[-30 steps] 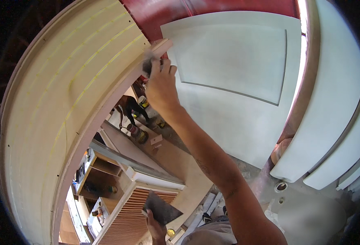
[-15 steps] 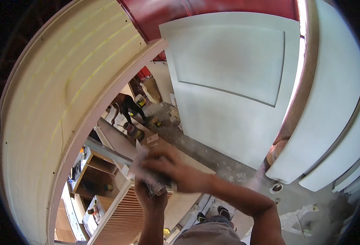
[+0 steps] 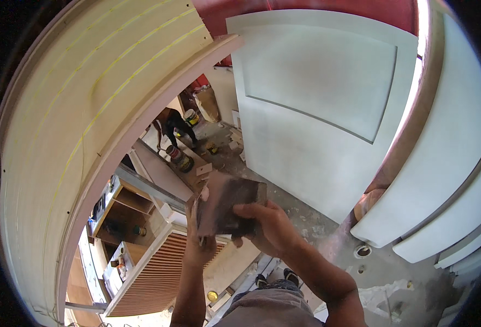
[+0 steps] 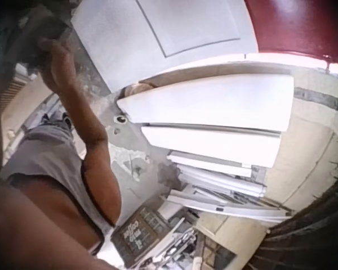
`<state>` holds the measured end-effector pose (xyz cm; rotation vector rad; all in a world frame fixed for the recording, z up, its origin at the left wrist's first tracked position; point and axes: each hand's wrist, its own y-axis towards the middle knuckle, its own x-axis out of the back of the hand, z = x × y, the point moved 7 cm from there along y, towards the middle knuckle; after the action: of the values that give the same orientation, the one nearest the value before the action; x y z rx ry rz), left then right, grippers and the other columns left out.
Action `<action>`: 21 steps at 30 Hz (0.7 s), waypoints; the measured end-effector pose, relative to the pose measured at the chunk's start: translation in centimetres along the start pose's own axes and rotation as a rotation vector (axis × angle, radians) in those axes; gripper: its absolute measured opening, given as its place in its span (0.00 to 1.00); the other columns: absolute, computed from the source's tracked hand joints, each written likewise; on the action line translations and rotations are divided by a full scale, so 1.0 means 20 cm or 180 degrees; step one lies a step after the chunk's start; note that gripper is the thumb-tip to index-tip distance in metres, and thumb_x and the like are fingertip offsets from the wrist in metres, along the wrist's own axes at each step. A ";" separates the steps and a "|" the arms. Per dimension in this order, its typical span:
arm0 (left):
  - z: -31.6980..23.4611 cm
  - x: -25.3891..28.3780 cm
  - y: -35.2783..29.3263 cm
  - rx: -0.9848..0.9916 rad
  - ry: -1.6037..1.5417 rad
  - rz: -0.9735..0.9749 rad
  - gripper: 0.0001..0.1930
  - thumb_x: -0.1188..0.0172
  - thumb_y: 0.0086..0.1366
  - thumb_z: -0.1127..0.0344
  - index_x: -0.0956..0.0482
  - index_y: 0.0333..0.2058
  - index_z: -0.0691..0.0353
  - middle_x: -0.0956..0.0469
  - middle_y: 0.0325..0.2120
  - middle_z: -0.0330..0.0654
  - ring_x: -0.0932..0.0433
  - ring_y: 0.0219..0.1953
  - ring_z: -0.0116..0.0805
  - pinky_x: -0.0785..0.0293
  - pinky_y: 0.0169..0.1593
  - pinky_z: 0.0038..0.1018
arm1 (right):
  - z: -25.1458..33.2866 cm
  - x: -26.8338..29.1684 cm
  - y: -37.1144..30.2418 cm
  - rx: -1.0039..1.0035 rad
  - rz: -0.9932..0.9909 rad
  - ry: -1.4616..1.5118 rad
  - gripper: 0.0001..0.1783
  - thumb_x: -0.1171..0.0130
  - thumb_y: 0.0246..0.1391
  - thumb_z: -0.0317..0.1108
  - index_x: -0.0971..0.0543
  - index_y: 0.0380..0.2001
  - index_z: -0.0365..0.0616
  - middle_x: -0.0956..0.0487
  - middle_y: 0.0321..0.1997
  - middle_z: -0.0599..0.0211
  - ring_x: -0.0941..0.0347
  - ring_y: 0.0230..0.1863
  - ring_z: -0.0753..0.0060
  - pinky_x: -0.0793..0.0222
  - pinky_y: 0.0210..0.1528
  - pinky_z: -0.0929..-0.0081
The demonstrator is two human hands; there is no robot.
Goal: The person mixes putty using putty knives and applies it along the edges of an overhead wooden structure with the putty knife.
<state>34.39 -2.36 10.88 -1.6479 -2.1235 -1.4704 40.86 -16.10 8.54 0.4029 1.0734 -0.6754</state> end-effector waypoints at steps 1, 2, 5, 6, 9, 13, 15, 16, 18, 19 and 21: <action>0.03 0.02 -0.02 0.0000 -0.0004 0.0014 0.41 0.51 0.47 0.92 0.34 0.62 0.60 0.42 0.61 0.57 0.40 0.63 0.62 0.39 0.64 0.41 | -0.01 -0.06 -0.01 -0.0158 0.0224 -0.0187 0.16 0.45 0.58 0.29 0.29 0.47 0.33 0.21 0.39 0.55 0.21 0.33 0.62 0.27 0.25 0.67; 0.10 0.03 -0.06 0.0258 0.0341 0.0412 0.39 0.50 0.49 0.91 0.35 0.63 0.58 0.42 0.62 0.56 0.39 0.63 0.61 0.39 0.64 0.41 | 0.02 -0.06 -0.03 -0.0146 0.0258 -0.0279 0.16 0.44 0.58 0.29 0.28 0.46 0.32 0.22 0.39 0.53 0.22 0.33 0.60 0.27 0.25 0.64; 0.21 -0.02 -0.24 0.0873 0.0456 0.0834 0.34 0.50 0.57 0.87 0.35 0.63 0.57 0.41 0.61 0.55 0.38 0.63 0.58 0.39 0.65 0.42 | 0.13 0.02 0.01 0.0266 0.0253 -0.0332 0.15 0.44 0.57 0.29 0.28 0.46 0.32 0.22 0.38 0.52 0.22 0.33 0.59 0.26 0.25 0.62; 0.25 -0.02 -0.34 0.1254 0.0272 0.0843 0.30 0.51 0.61 0.84 0.35 0.63 0.59 0.40 0.61 0.56 0.37 0.63 0.57 0.38 0.65 0.41 | 0.15 0.06 0.05 0.0400 -0.0079 -0.0477 0.16 0.45 0.59 0.31 0.28 0.48 0.33 0.21 0.38 0.55 0.22 0.32 0.61 0.27 0.26 0.66; 0.33 -0.02 -0.64 0.1509 0.0189 0.0321 0.19 0.54 0.72 0.72 0.35 0.60 0.66 0.36 0.58 0.59 0.34 0.60 0.56 0.34 0.61 0.38 | 0.31 0.14 0.28 0.1291 -0.0770 -0.1730 0.18 0.47 0.61 0.33 0.29 0.51 0.34 0.21 0.39 0.59 0.22 0.37 0.63 0.27 0.37 0.69; 0.41 -0.08 -0.96 0.2368 -0.0874 0.0125 0.21 0.53 0.71 0.75 0.38 0.62 0.68 0.34 0.54 0.54 0.26 0.53 0.45 0.29 0.53 0.33 | 0.75 -0.04 0.56 0.2898 -0.1205 -0.3419 0.20 0.52 0.63 0.32 0.32 0.56 0.36 0.27 0.52 0.50 0.31 0.53 0.54 0.38 0.59 0.61; 0.40 -0.06 -1.02 0.2511 -0.0802 0.0160 0.22 0.53 0.70 0.76 0.39 0.63 0.67 0.34 0.54 0.53 0.25 0.52 0.43 0.28 0.52 0.32 | 0.90 -0.16 0.64 0.3882 -0.1449 -0.3988 0.22 0.52 0.61 0.28 0.33 0.58 0.36 0.32 0.57 0.47 0.36 0.57 0.46 0.38 0.60 0.57; 0.41 -0.05 -1.05 0.2663 -0.0752 0.0164 0.23 0.53 0.70 0.76 0.40 0.63 0.67 0.34 0.54 0.52 0.24 0.51 0.41 0.27 0.51 0.31 | 0.94 -0.18 0.69 0.3888 -0.1483 -0.3967 0.22 0.52 0.61 0.28 0.33 0.58 0.36 0.32 0.57 0.47 0.36 0.57 0.46 0.38 0.60 0.57; 0.43 -0.03 -1.13 0.2728 -0.0890 -0.0103 0.24 0.53 0.70 0.76 0.41 0.64 0.67 0.33 0.53 0.52 0.23 0.51 0.41 0.27 0.51 0.31 | 1.00 -0.22 0.76 0.4172 -0.1831 -0.4251 0.23 0.55 0.61 0.26 0.34 0.59 0.38 0.33 0.57 0.46 0.36 0.55 0.46 0.40 0.59 0.56; 0.44 -0.01 -1.18 0.2789 -0.1058 -0.0381 0.24 0.53 0.70 0.76 0.41 0.64 0.67 0.31 0.53 0.52 0.22 0.51 0.41 0.27 0.51 0.31 | 1.00 -0.23 0.79 0.4176 -0.1853 -0.4245 0.23 0.55 0.61 0.26 0.34 0.59 0.38 0.33 0.57 0.46 0.36 0.55 0.46 0.40 0.59 0.56; 0.57 0.03 -1.42 0.2255 -0.0228 0.0132 0.24 0.53 0.70 0.76 0.42 0.64 0.67 0.29 0.52 0.51 0.22 0.50 0.40 0.27 0.52 0.30 | 0.97 -0.26 0.86 0.4442 -0.2134 -0.4442 0.25 0.53 0.57 0.22 0.34 0.60 0.40 0.33 0.57 0.47 0.38 0.56 0.43 0.40 0.60 0.54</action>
<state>17.19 7.28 -12.62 -1.4499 -2.2425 -0.5278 63.89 -13.68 21.28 0.5579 -0.8087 -1.8767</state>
